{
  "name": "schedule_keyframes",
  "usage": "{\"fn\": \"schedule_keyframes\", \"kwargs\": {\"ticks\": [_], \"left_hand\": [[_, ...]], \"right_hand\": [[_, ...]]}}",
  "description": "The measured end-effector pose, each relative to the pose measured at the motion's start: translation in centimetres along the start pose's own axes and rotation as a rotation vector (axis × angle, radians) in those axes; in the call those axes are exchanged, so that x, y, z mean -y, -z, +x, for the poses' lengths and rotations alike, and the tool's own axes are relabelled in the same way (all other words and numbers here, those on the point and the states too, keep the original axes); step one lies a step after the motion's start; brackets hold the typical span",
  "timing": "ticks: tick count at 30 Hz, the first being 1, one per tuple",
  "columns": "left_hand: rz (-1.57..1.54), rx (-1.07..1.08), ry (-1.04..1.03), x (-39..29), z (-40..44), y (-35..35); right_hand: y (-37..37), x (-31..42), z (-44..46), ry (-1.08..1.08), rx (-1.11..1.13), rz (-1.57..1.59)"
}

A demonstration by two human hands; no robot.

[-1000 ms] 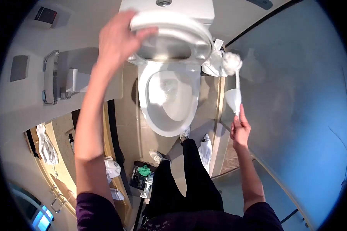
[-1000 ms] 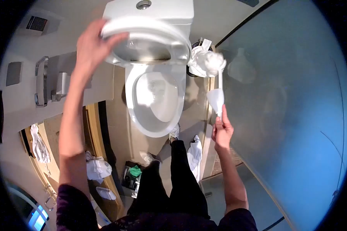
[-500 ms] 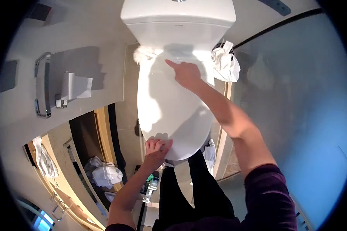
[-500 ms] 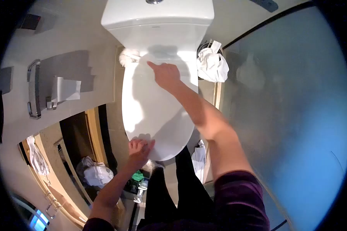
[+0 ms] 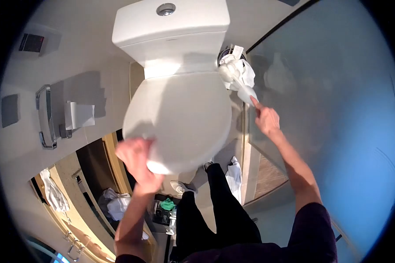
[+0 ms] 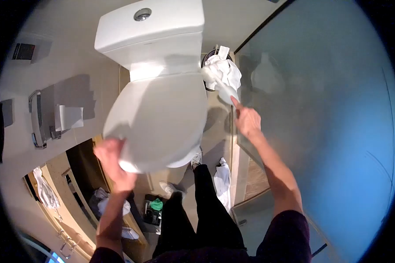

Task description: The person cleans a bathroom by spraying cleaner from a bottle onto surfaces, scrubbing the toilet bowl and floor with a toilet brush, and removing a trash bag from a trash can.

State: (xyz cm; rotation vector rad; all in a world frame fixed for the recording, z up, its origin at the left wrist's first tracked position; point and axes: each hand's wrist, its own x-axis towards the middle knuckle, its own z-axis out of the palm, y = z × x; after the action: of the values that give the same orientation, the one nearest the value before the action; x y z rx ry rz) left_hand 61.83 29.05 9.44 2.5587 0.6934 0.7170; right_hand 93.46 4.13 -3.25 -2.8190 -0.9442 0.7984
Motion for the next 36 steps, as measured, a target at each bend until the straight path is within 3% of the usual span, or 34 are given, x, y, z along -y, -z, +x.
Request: {"fn": "schedule_keyframes", "kwargs": {"ticks": [2,4,6,8,10,11,13,14,16,18,19,20,23,25,27,30,36], "left_hand": [[0.000,-0.136,-0.043,1.1,5.3,-0.5],[0.061,-0.255,-0.080,1.4,10.9,-1.5],[-0.033,-0.304,-0.087,2.5,15.3,-2.3],[0.083,-0.392,-0.200,5.9,19.5,-3.4],[0.139,-0.504,-0.175,8.1,21.3,-5.4],[0.143,-0.489,-0.148,7.3,19.6,-4.9],[0.050,-0.449,0.268,4.6,17.5,-3.9],[0.054,-0.453,0.274,5.5,15.3,-3.3],[-0.070,-0.407,0.080,8.5,7.7,-3.2],[-0.097,-0.164,0.149,9.0,-2.8,-2.5],[-0.116,-0.017,0.189,10.5,-9.4,-2.6],[-0.203,0.061,0.285,12.1,-16.7,-4.0],[-0.321,0.376,0.620,10.7,-34.9,-0.5],[-0.323,0.375,0.726,8.8,-44.2,2.3],[-0.335,0.381,0.814,7.7,-52.1,4.1],[-0.464,0.375,0.903,6.6,-58.0,5.9],[-0.603,0.326,1.038,8.2,-61.1,0.2]], "right_hand": [[-2.7,-1.2,-4.6,-0.089,-0.068,0.166],[-3.9,-0.7,-9.4,-0.263,0.070,0.427],[-9.1,-1.9,-13.6,-0.161,-0.043,0.687],[-12.3,-0.8,-15.8,-0.187,-0.069,0.775],[-13.1,0.9,-16.4,-0.208,-0.039,0.655],[-13.6,1.7,-16.7,-0.213,-0.012,0.639],[-14.8,3.4,-16.9,-0.303,0.006,0.667],[-15.9,4.1,-18.3,-0.297,0.009,0.663],[-18.3,5.9,-22.5,-0.140,-0.199,0.453],[-18.7,9.5,-28.2,-0.225,-0.068,0.380],[-18.6,12.0,-30.5,-0.349,0.091,0.400],[-19.7,14.3,-33.1,-0.385,0.112,0.444],[-27.9,19.1,-38.1,-0.240,0.014,0.725],[-28.4,25.3,-37.3,-0.208,0.064,0.830],[-31.2,28.8,-35.1,-0.020,0.018,0.758],[-37.9,30.5,-30.6,0.008,0.090,0.702],[-44.6,33.3,-19.6,-0.309,0.363,0.726]]}}
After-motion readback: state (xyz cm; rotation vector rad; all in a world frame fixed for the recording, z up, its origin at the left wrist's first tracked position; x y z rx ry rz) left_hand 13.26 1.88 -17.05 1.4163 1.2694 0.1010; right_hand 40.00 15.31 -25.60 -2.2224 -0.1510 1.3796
